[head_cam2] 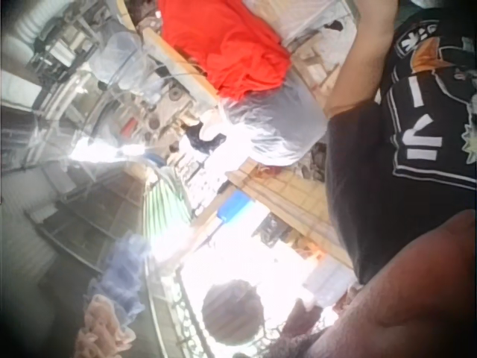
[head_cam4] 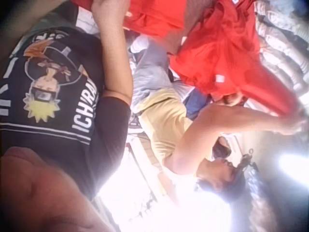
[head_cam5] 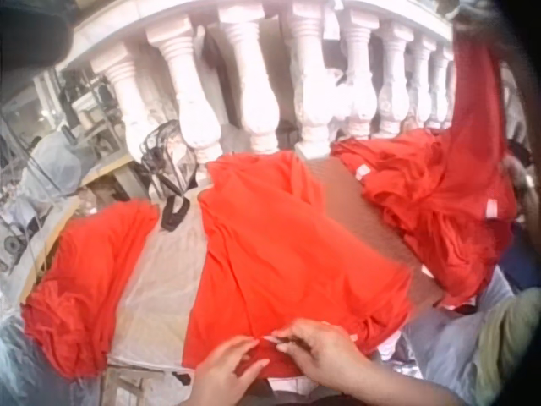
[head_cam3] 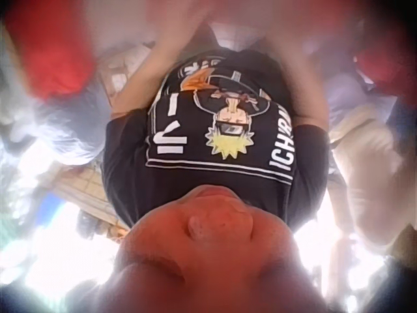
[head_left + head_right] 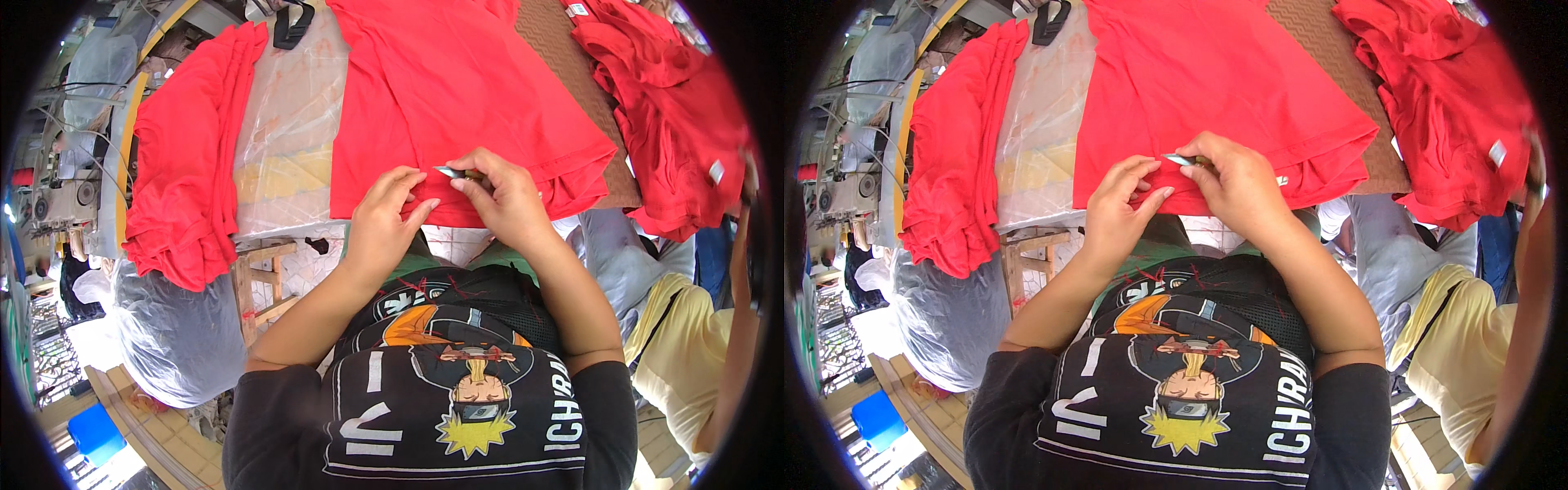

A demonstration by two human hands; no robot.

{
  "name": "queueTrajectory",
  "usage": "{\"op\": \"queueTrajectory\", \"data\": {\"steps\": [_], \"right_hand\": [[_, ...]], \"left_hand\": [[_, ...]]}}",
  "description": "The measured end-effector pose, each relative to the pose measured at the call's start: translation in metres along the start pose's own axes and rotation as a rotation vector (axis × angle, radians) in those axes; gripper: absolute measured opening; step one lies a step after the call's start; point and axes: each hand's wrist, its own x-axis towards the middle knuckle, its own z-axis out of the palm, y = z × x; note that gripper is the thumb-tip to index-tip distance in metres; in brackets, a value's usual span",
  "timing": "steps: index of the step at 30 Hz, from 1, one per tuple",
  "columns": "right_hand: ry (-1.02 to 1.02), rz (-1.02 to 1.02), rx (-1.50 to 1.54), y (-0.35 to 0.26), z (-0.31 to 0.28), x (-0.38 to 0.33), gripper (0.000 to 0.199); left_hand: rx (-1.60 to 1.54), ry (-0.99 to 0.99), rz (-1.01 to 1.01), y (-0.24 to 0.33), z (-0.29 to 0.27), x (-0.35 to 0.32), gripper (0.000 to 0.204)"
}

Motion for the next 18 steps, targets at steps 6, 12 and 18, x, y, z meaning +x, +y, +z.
{"op": "queueTrajectory", "data": {"steps": [6,12,18], "right_hand": [[-0.070,0.122,0.032,0.003,0.004,0.001,0.015],[-0.095,0.134,-0.017,0.001,0.003,0.001,0.016],[-0.110,0.142,-0.034,0.001,0.002,0.000,0.017]], "left_hand": [[0.035,-0.009,-0.023,-0.003,0.000,0.005,0.034],[-0.058,-0.010,-0.094,-0.011,-0.001,0.006,0.024],[-0.008,-0.034,-0.022,-0.021,-0.006,0.012,0.014]]}}
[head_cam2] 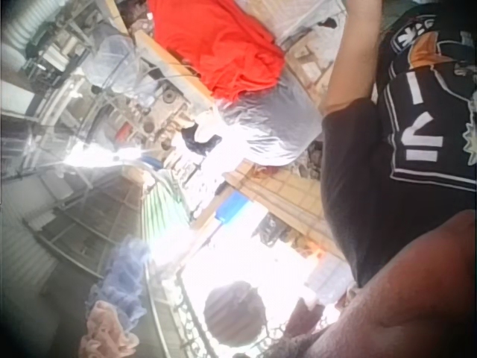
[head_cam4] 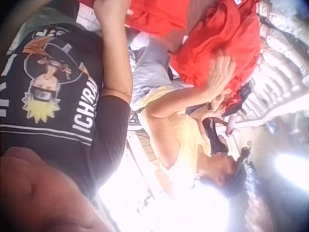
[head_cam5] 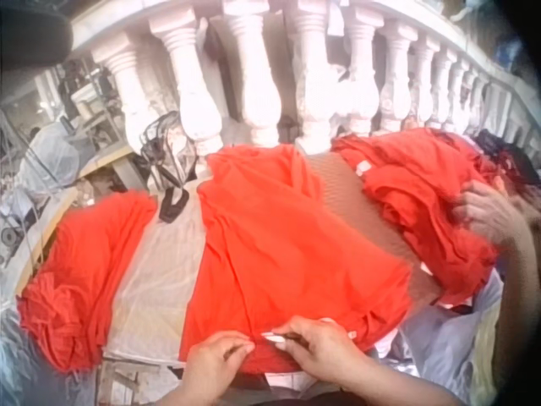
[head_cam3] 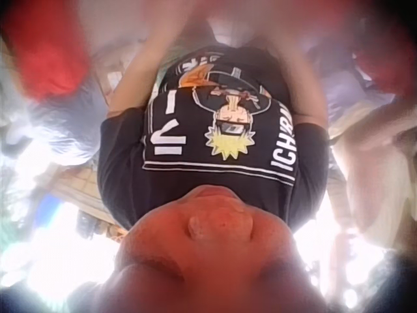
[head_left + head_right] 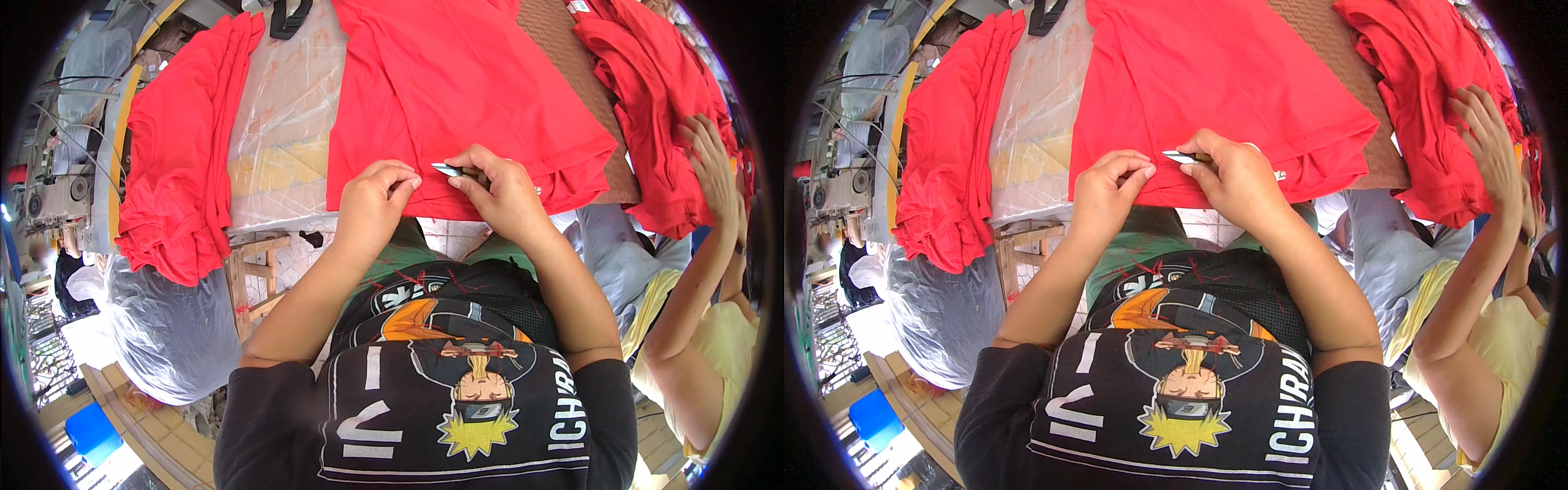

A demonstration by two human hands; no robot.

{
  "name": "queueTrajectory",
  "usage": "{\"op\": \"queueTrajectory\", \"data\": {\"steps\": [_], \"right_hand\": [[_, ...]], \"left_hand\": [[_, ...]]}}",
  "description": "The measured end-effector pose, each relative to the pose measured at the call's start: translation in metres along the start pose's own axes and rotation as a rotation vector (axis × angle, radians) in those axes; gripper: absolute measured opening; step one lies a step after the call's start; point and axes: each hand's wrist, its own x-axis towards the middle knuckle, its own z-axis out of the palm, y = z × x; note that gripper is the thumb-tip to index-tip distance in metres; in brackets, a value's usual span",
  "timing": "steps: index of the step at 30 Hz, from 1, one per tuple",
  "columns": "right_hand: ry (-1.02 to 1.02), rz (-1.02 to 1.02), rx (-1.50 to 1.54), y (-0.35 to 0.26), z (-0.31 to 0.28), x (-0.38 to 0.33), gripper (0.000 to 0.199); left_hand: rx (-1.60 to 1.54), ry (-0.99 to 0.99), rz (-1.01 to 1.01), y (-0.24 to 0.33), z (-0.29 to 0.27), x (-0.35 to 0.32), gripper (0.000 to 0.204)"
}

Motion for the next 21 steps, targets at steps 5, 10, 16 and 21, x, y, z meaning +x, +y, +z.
{"op": "queueTrajectory", "data": {"steps": [5,10,16,21], "right_hand": [[0.002,-0.080,-0.003,0.006,0.002,-0.001,0.018],[-0.037,-0.186,-0.044,0.006,0.003,0.000,0.018],[-0.021,-0.159,-0.032,-0.001,0.003,0.000,0.017],[-0.012,-0.171,-0.031,-0.003,0.007,0.002,0.016]], "left_hand": [[-0.137,-0.133,-0.196,0.002,-0.010,0.004,0.014],[-0.166,-0.179,-0.206,0.003,-0.013,0.006,0.017],[-0.140,-0.183,-0.129,0.008,-0.014,0.005,0.021],[0.012,-0.184,-0.024,0.003,-0.013,0.011,0.017]]}}
